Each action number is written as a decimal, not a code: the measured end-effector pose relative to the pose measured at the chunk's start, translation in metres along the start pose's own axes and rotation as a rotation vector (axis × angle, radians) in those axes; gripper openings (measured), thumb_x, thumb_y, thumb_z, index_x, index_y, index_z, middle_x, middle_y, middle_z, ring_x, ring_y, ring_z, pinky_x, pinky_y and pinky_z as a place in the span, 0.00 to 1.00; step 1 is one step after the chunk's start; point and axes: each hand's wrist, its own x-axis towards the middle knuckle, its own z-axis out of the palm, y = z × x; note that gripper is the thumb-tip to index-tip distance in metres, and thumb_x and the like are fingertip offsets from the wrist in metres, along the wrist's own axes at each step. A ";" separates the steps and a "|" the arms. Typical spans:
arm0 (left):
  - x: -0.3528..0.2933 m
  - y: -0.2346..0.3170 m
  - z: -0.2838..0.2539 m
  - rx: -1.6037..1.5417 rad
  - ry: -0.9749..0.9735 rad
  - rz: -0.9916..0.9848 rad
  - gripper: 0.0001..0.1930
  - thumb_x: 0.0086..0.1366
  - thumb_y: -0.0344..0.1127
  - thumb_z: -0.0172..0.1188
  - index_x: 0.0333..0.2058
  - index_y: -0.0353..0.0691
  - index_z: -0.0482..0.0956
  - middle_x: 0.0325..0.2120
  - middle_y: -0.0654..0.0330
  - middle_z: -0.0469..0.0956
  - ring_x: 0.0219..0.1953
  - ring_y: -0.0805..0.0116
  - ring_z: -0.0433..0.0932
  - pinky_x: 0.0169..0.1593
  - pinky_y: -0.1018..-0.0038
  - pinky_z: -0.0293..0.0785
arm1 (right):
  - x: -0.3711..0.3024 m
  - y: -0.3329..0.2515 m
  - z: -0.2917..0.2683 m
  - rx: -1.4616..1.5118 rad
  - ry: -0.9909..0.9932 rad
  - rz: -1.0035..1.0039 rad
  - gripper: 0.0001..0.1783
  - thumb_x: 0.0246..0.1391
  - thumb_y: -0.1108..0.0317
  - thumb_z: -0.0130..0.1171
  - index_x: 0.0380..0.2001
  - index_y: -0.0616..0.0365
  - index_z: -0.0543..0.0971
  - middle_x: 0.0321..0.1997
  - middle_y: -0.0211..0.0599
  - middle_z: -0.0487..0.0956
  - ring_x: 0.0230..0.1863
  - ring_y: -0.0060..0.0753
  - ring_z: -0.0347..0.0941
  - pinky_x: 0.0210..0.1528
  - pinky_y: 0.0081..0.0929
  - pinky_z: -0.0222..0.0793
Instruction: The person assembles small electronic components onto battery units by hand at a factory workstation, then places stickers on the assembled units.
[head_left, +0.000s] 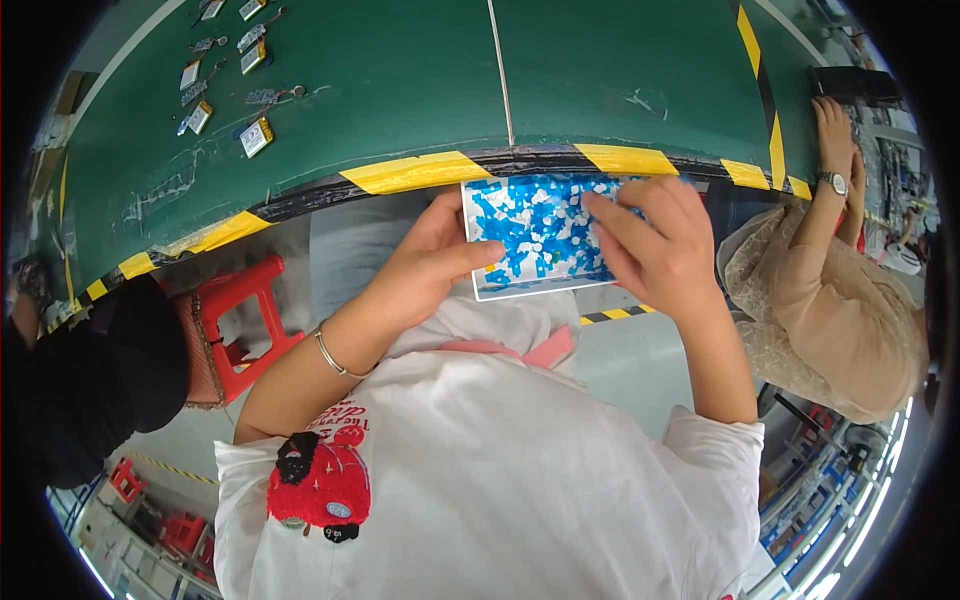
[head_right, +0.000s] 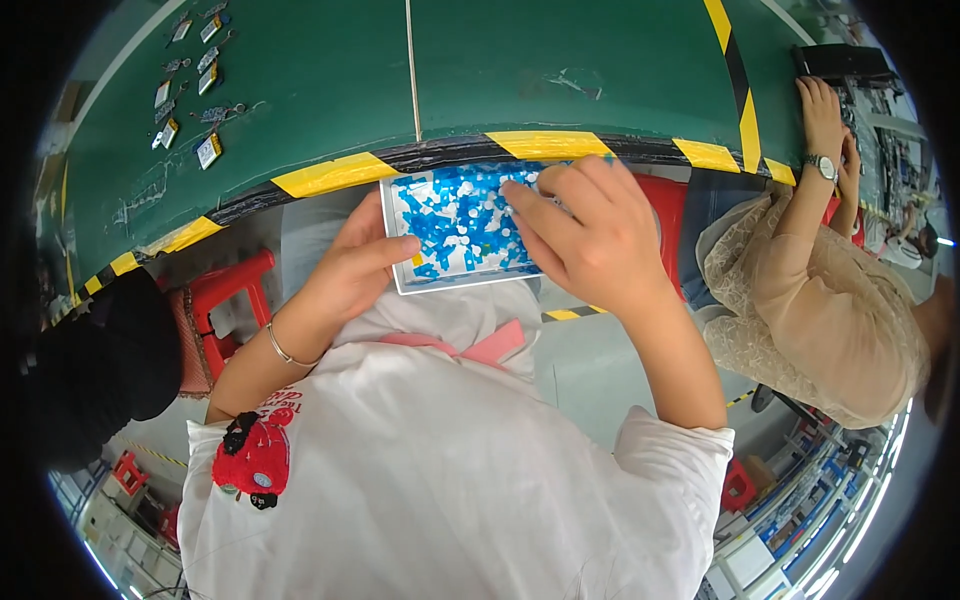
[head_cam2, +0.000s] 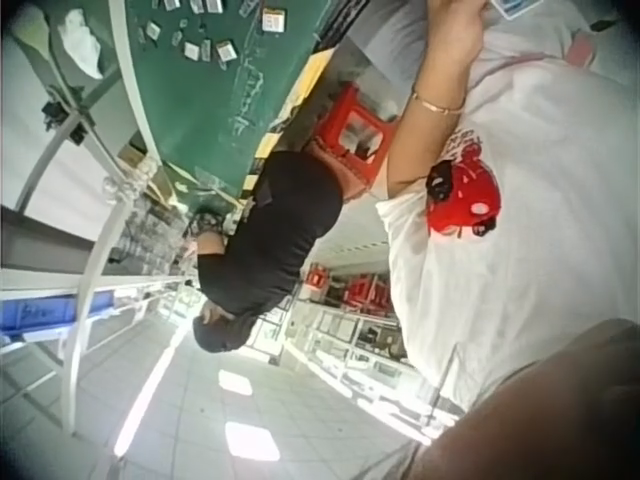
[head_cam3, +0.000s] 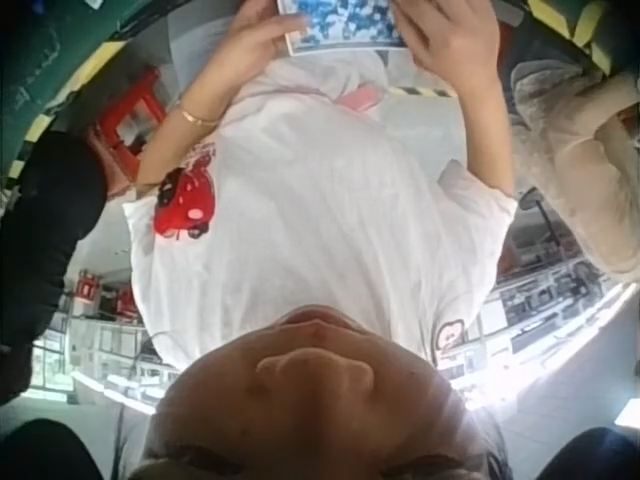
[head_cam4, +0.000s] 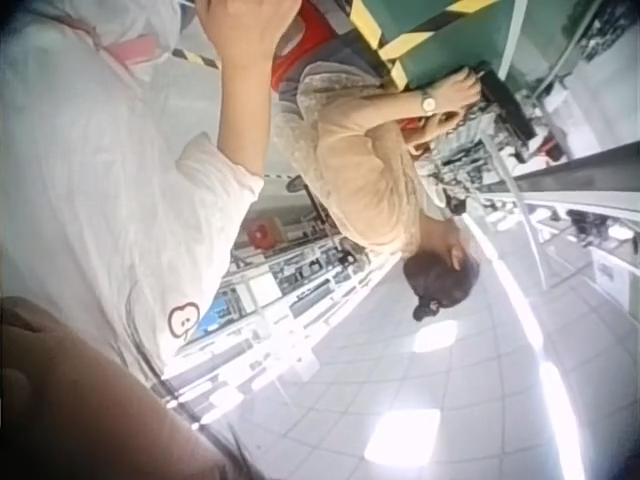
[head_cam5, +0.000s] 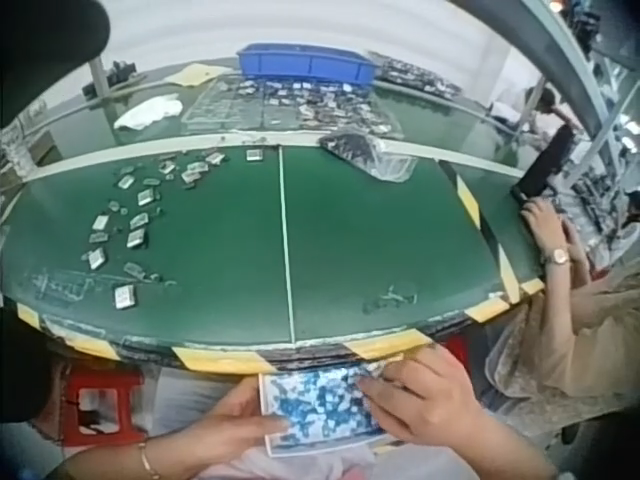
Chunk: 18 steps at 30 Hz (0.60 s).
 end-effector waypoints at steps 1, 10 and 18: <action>0.001 -0.001 0.000 0.001 0.000 -0.001 0.31 0.56 0.25 0.60 0.57 0.37 0.58 0.51 0.57 0.68 0.55 0.66 0.67 0.59 0.68 0.65 | 0.000 0.004 0.001 0.003 0.084 0.016 0.15 0.34 0.78 0.65 0.31 0.57 0.80 0.31 0.35 0.73 0.31 0.37 0.69 0.31 0.30 0.65; 0.003 0.001 0.002 0.020 0.000 -0.012 0.29 0.57 0.25 0.59 0.57 0.37 0.59 0.51 0.57 0.68 0.54 0.67 0.69 0.57 0.68 0.67 | 0.028 0.016 0.005 -0.113 0.102 0.125 0.22 0.30 0.66 0.73 0.31 0.56 0.73 0.29 0.35 0.71 0.33 0.40 0.67 0.37 0.33 0.63; 0.002 0.003 0.005 0.034 0.002 -0.017 0.29 0.57 0.25 0.58 0.57 0.36 0.59 0.50 0.56 0.69 0.53 0.67 0.70 0.56 0.68 0.67 | 0.026 0.017 -0.004 -0.051 0.087 0.122 0.22 0.31 0.67 0.73 0.32 0.57 0.74 0.30 0.36 0.71 0.34 0.40 0.67 0.37 0.32 0.64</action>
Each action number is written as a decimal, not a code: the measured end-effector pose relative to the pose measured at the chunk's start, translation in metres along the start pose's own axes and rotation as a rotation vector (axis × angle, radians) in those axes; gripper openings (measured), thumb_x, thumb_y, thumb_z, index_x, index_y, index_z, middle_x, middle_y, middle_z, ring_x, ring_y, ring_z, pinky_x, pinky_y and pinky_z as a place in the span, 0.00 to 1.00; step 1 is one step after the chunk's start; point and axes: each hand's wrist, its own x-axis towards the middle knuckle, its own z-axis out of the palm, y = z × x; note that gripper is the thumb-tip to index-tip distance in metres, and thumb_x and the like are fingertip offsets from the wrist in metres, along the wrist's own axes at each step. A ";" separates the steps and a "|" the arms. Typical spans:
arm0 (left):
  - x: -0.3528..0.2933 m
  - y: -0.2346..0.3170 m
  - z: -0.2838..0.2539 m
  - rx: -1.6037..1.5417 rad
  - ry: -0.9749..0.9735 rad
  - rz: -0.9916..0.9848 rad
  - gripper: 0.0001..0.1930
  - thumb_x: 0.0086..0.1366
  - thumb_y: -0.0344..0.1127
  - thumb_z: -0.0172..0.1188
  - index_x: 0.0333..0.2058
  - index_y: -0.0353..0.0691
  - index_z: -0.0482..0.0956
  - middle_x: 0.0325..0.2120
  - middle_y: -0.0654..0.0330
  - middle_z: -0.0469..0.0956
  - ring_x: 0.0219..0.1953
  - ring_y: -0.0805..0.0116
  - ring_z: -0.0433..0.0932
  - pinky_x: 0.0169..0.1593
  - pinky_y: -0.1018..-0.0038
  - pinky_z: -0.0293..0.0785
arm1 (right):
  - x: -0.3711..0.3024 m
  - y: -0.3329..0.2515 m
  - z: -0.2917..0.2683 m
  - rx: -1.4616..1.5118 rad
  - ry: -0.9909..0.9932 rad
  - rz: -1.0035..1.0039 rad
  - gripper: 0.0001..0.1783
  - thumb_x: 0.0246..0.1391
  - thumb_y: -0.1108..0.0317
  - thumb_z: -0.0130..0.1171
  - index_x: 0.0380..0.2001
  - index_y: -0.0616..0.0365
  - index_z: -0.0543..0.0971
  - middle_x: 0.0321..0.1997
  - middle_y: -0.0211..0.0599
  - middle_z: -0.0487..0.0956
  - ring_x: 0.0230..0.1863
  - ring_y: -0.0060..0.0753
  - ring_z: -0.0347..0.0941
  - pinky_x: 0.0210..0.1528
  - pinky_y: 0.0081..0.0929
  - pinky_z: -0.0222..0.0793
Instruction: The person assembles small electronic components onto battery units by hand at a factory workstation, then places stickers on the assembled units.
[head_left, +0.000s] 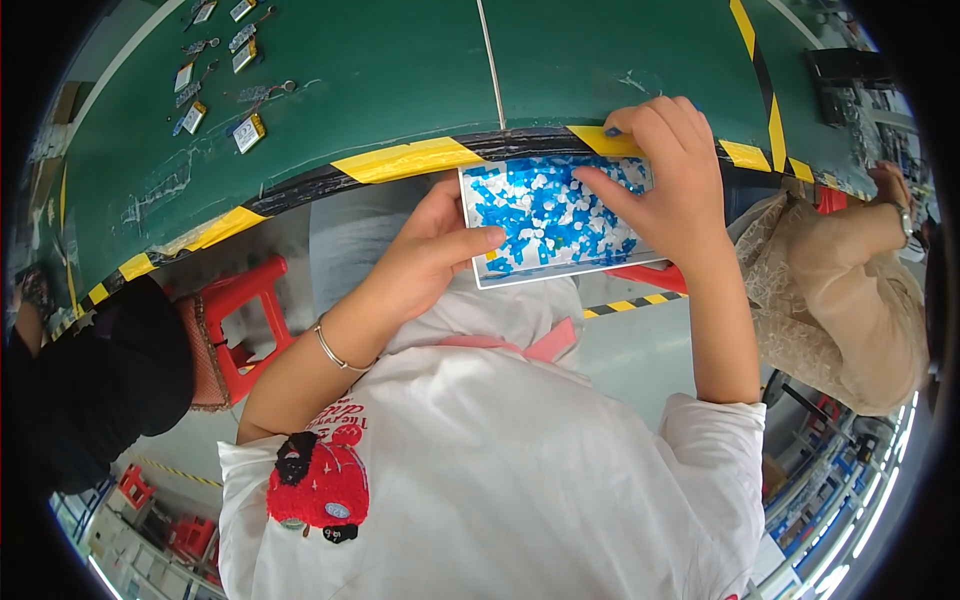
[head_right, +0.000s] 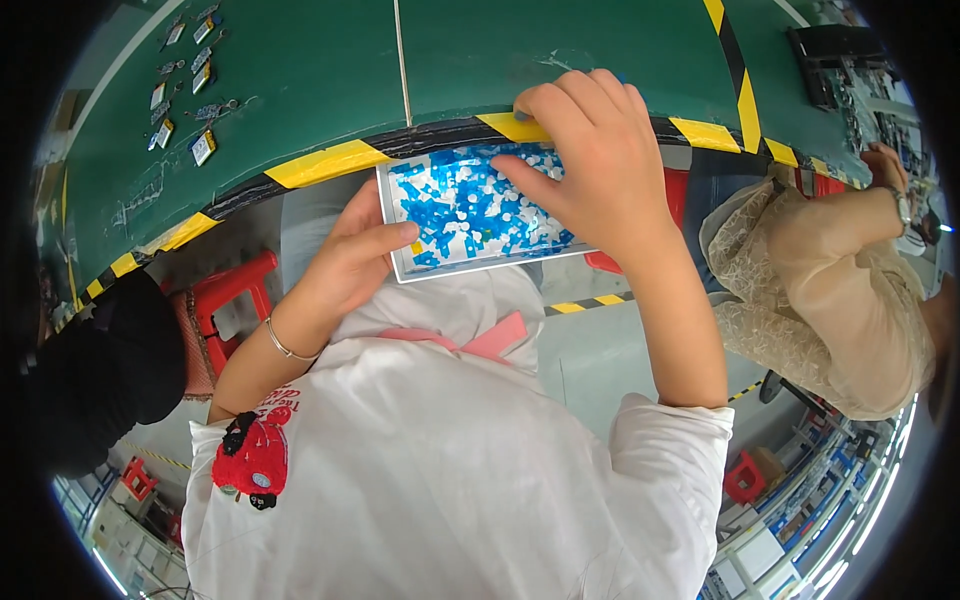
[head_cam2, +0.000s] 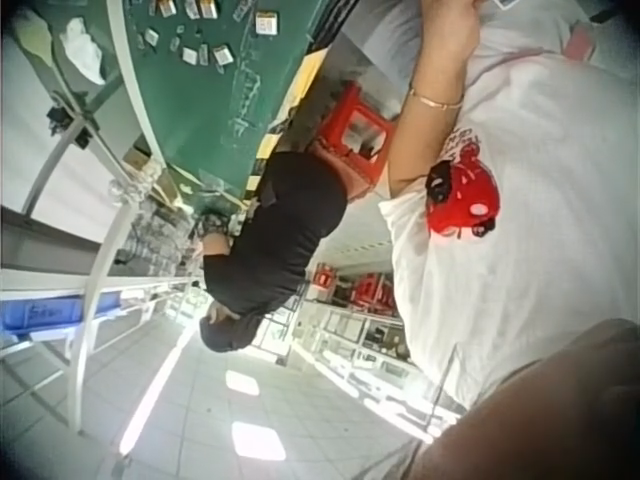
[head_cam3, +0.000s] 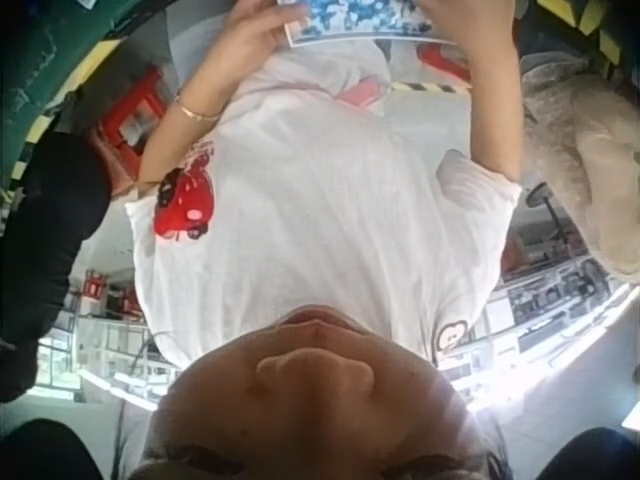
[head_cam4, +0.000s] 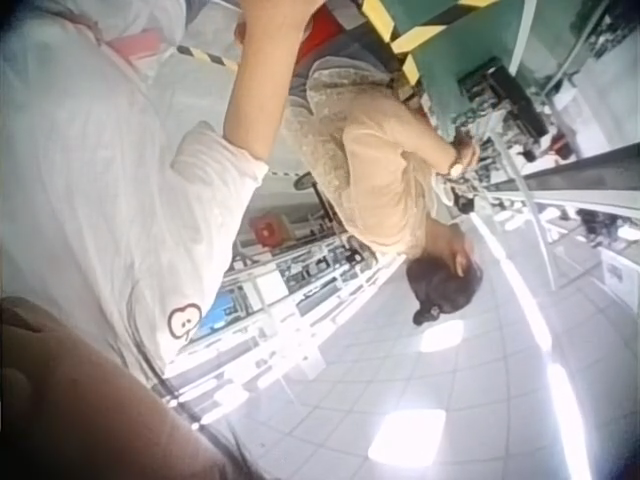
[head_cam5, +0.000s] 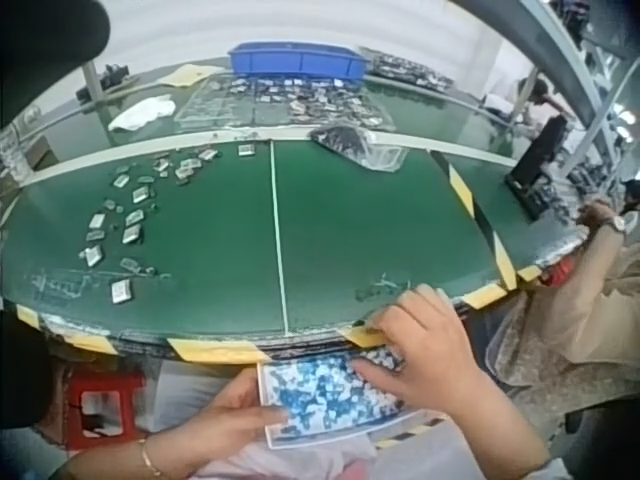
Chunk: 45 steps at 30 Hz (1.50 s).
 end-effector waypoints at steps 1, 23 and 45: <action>-0.001 0.000 0.000 0.001 -0.001 0.001 0.29 0.57 0.25 0.58 0.57 0.36 0.59 0.50 0.56 0.69 0.53 0.67 0.70 0.56 0.68 0.67 | -0.001 -0.002 -0.004 0.078 -0.014 0.018 0.19 0.33 0.69 0.71 0.32 0.58 0.75 0.30 0.37 0.73 0.34 0.38 0.68 0.37 0.31 0.64; -0.023 -0.015 0.013 0.092 -0.027 -0.117 0.27 0.57 0.25 0.57 0.55 0.37 0.60 0.49 0.55 0.72 0.49 0.64 0.75 0.52 0.66 0.73 | -0.062 -0.056 -0.010 0.261 -0.195 0.157 0.05 0.48 0.71 0.60 0.24 0.58 0.74 0.26 0.39 0.76 0.21 0.37 0.73 0.23 0.31 0.67; -0.005 -0.002 -0.005 0.085 -0.007 0.057 0.29 0.58 0.24 0.54 0.59 0.36 0.57 0.53 0.54 0.69 0.55 0.62 0.70 0.57 0.65 0.68 | -0.033 -0.037 0.031 -0.063 0.050 -0.071 0.16 0.41 0.72 0.62 0.39 0.56 0.80 0.22 0.32 0.73 0.25 0.32 0.71 0.26 0.27 0.67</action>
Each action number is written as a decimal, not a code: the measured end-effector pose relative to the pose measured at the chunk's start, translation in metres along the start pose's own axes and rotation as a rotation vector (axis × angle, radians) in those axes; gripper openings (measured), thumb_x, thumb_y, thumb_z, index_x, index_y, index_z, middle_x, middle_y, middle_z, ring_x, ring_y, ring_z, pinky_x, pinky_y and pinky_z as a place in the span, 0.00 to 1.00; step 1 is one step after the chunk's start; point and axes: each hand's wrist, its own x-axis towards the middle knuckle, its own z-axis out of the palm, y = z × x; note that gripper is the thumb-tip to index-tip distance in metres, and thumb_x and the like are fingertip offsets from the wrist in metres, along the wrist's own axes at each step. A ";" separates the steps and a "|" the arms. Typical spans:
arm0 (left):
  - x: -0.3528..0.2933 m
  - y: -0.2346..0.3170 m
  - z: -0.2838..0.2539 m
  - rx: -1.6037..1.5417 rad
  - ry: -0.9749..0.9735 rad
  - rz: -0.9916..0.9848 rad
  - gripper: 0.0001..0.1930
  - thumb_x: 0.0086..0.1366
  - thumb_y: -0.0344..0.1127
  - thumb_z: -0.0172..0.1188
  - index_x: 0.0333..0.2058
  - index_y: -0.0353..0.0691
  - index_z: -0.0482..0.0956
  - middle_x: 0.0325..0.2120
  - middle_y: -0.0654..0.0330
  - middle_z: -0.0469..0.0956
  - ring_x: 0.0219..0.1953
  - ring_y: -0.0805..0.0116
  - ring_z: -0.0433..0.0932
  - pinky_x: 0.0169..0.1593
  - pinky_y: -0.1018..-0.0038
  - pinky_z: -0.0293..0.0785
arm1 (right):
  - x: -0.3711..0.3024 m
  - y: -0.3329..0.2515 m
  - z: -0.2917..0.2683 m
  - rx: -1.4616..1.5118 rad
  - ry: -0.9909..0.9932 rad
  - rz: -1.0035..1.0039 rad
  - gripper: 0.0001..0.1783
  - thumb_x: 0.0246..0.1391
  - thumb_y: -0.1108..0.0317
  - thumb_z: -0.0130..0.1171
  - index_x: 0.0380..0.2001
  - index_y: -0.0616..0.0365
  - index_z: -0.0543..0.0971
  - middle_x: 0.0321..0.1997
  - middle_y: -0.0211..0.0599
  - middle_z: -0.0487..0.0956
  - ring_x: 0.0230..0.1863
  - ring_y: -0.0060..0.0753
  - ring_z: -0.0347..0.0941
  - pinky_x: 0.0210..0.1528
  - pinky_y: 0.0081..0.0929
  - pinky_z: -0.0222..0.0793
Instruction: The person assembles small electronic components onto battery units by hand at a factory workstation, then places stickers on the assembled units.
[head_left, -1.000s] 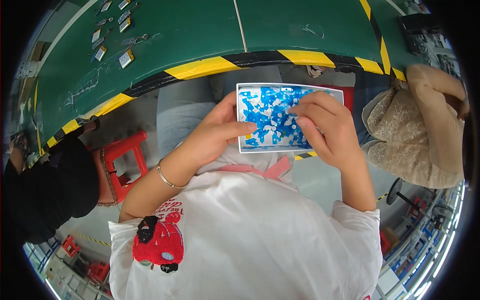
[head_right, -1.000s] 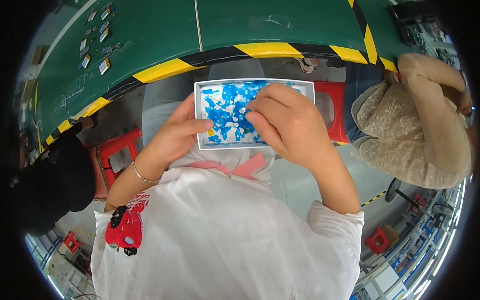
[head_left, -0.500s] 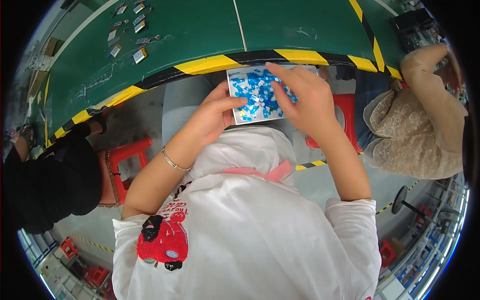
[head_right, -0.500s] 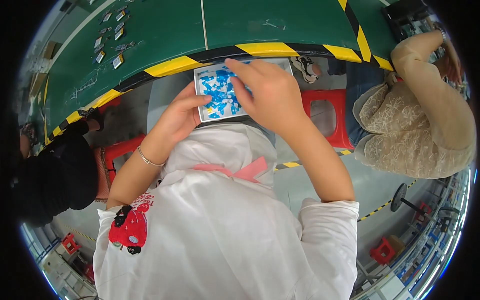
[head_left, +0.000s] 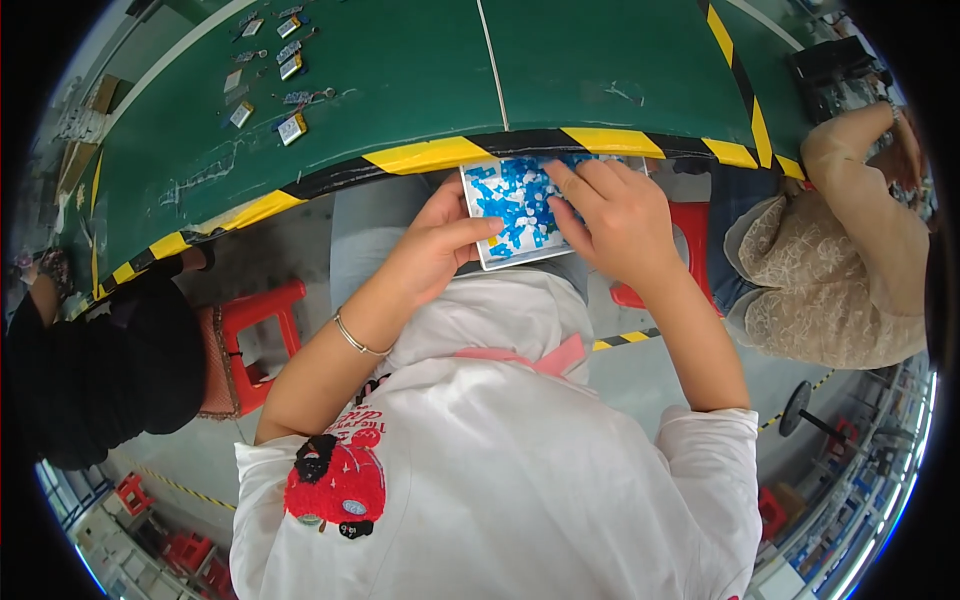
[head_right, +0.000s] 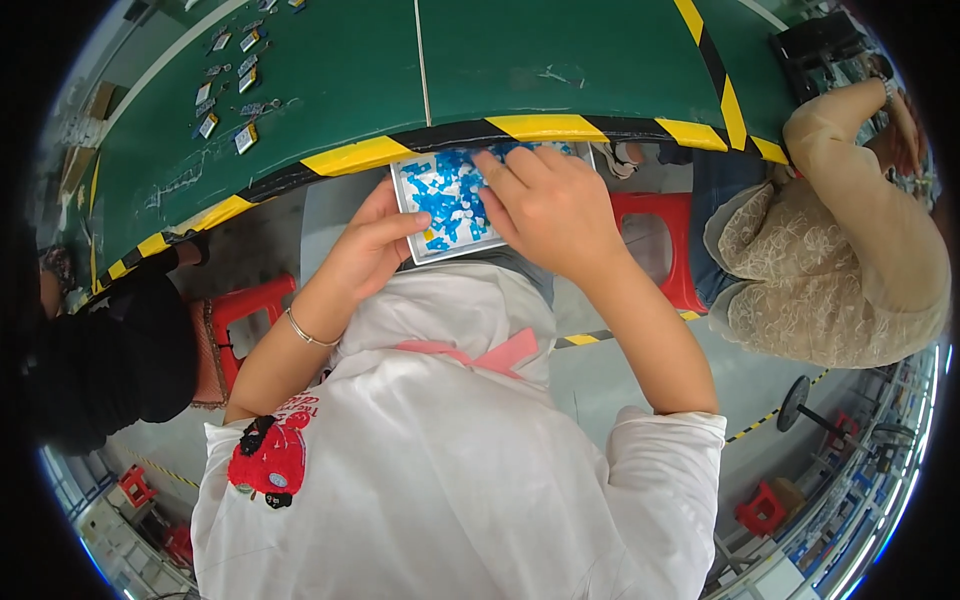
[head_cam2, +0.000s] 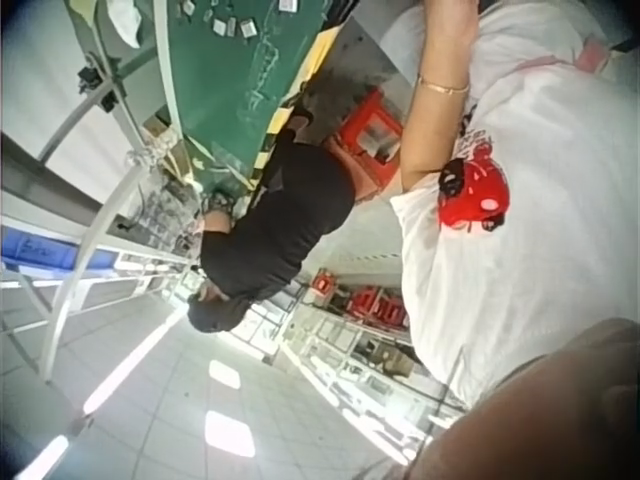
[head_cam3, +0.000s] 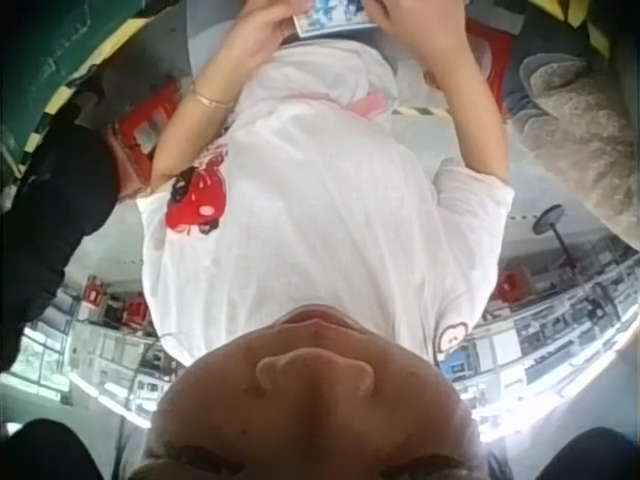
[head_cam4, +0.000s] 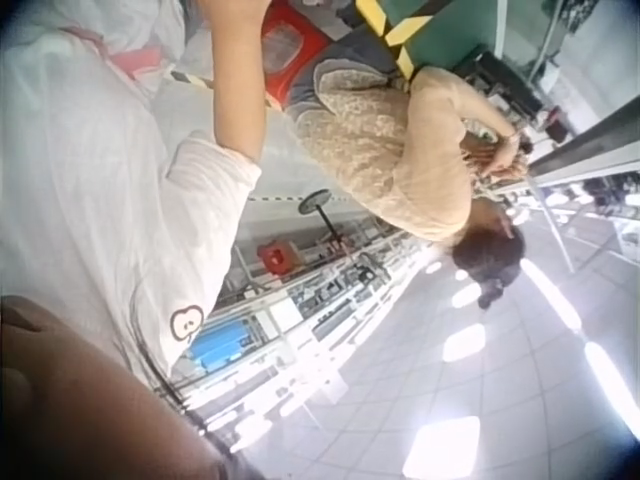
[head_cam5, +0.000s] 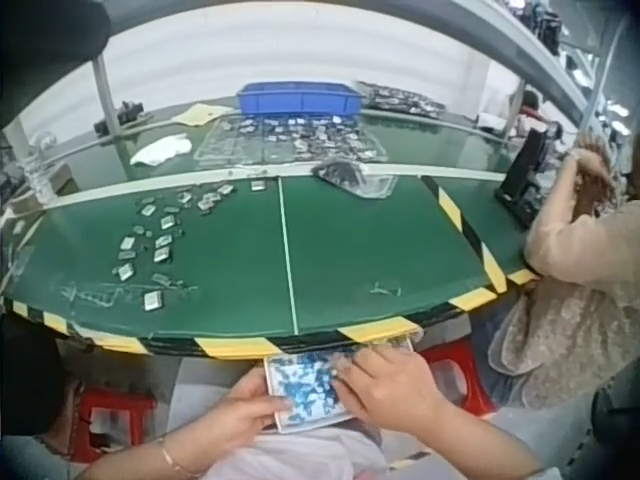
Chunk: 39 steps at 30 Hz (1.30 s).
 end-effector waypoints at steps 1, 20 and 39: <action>0.001 -0.001 -0.002 0.017 0.003 0.006 0.29 0.58 0.25 0.55 0.58 0.37 0.58 0.52 0.55 0.69 0.53 0.63 0.72 0.55 0.66 0.70 | 0.000 0.002 0.000 -0.002 0.003 0.001 0.16 0.41 0.72 0.62 0.39 0.56 0.80 0.22 0.32 0.73 0.25 0.32 0.71 0.26 0.27 0.67; 0.001 0.011 -0.001 0.077 -0.125 -0.141 0.32 0.54 0.23 0.60 0.58 0.36 0.60 0.49 0.59 0.72 0.52 0.69 0.71 0.56 0.72 0.67 | 0.024 0.004 -0.037 1.321 0.015 0.616 0.23 0.64 0.57 0.41 0.16 0.56 0.61 0.15 0.25 0.56 0.15 0.17 0.47 0.19 0.22 0.41; 0.095 0.174 0.004 0.548 0.026 0.341 0.25 0.59 0.32 0.60 0.54 0.36 0.65 0.44 0.60 0.75 0.43 0.71 0.77 0.45 0.75 0.75 | 0.192 0.088 -0.011 1.582 -0.123 -0.012 0.08 0.46 0.77 0.45 0.26 0.62 0.75 0.23 0.31 0.74 0.25 0.22 0.70 0.31 0.19 0.67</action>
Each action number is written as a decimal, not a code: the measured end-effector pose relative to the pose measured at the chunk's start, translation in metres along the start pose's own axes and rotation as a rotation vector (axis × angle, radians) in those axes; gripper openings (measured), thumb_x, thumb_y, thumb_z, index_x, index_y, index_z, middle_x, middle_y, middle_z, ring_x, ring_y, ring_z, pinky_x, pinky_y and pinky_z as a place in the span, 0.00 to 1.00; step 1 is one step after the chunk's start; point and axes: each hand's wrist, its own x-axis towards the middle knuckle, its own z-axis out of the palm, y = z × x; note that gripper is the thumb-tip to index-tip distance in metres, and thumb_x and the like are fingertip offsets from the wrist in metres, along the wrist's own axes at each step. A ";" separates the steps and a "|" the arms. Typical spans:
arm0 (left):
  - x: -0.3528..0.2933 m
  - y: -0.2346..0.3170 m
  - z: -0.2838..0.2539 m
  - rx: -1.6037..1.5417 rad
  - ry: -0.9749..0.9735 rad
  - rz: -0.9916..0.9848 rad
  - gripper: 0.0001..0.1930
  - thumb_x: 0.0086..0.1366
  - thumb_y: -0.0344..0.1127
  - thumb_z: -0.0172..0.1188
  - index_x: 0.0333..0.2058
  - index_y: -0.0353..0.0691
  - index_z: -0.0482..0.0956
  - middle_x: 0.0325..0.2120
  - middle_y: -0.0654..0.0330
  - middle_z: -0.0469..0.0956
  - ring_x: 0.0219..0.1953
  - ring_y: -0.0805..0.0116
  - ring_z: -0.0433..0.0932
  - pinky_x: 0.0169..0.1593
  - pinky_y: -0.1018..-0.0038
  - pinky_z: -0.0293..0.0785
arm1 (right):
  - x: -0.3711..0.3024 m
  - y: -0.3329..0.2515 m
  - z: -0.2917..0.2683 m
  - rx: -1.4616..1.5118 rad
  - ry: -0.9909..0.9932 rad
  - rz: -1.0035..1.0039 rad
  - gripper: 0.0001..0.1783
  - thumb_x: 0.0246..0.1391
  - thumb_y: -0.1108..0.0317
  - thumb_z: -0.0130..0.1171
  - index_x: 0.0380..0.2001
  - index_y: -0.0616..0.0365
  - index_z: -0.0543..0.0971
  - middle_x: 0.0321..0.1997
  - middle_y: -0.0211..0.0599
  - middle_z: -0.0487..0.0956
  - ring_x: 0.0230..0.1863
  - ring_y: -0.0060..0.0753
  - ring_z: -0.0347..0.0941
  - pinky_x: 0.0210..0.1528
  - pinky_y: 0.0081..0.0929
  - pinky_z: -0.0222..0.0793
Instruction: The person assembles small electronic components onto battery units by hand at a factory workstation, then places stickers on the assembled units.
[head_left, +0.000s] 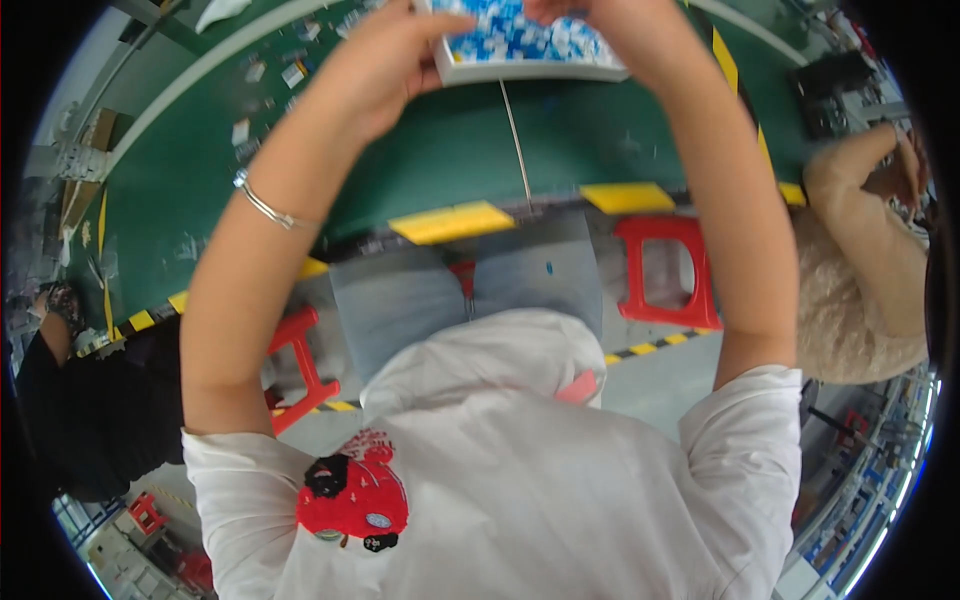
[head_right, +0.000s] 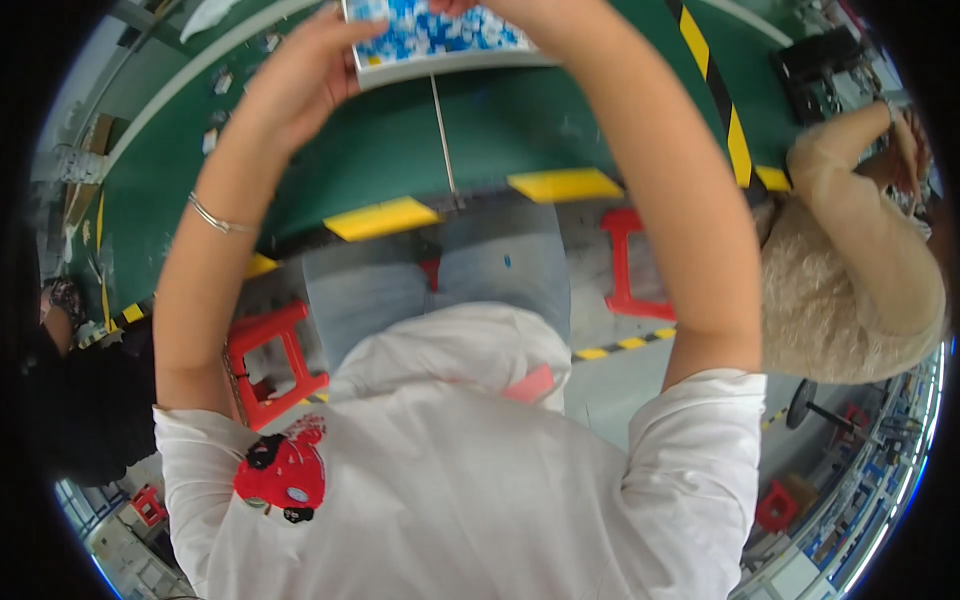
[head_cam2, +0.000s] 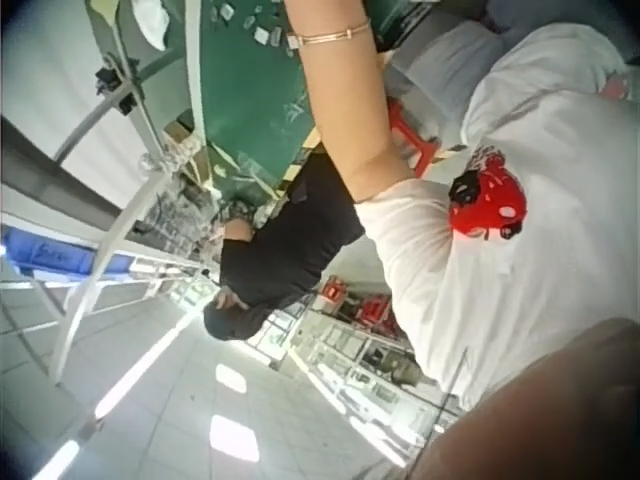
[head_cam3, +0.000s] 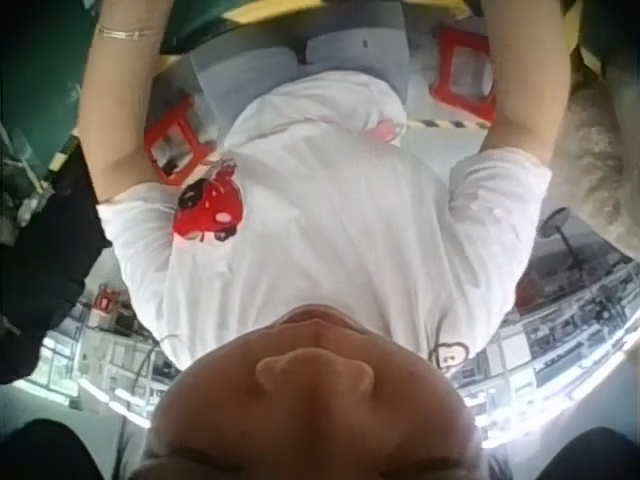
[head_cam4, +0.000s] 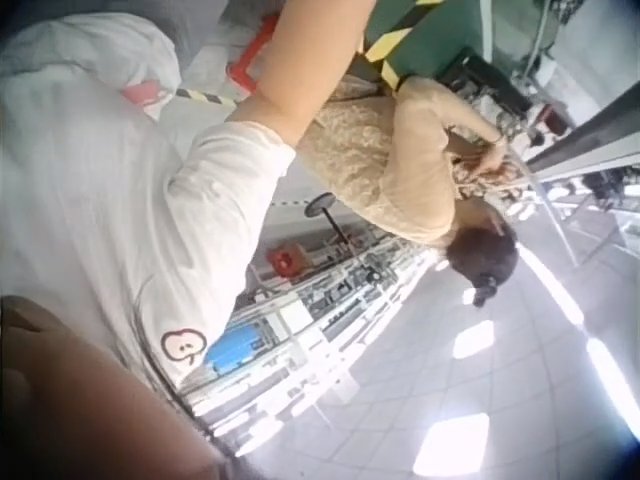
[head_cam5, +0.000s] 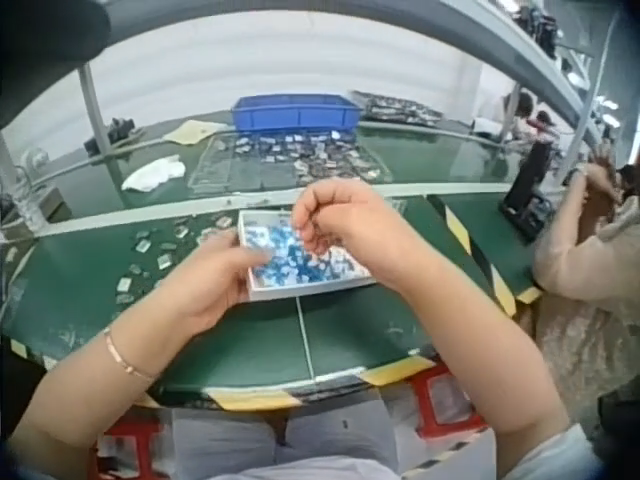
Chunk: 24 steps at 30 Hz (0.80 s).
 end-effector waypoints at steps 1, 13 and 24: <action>0.000 -0.001 0.002 -0.033 0.057 -0.001 0.24 0.57 0.32 0.61 0.51 0.35 0.66 0.41 0.58 0.76 0.41 0.70 0.78 0.42 0.75 0.75 | 0.003 -0.002 0.005 -0.072 0.180 0.124 0.08 0.46 0.77 0.46 0.25 0.63 0.75 0.23 0.32 0.75 0.25 0.23 0.70 0.32 0.19 0.68; 0.024 0.039 -0.019 1.107 0.189 0.808 0.18 0.50 0.33 0.63 0.42 0.41 0.76 0.40 0.53 0.75 0.43 0.53 0.74 0.48 0.64 0.69 | 0.028 0.032 -0.014 -0.076 0.349 0.312 0.14 0.52 0.71 0.44 0.37 0.64 0.76 0.36 0.37 0.78 0.39 0.26 0.75 0.44 0.25 0.71; 0.070 0.031 0.000 1.039 0.156 0.692 0.05 0.52 0.27 0.62 0.30 0.35 0.80 0.21 0.58 0.75 0.22 0.69 0.75 0.28 0.75 0.72 | 0.025 0.020 -0.026 0.173 0.519 0.295 0.20 0.60 0.64 0.42 0.53 0.61 0.70 0.44 0.39 0.78 0.47 0.30 0.74 0.51 0.28 0.68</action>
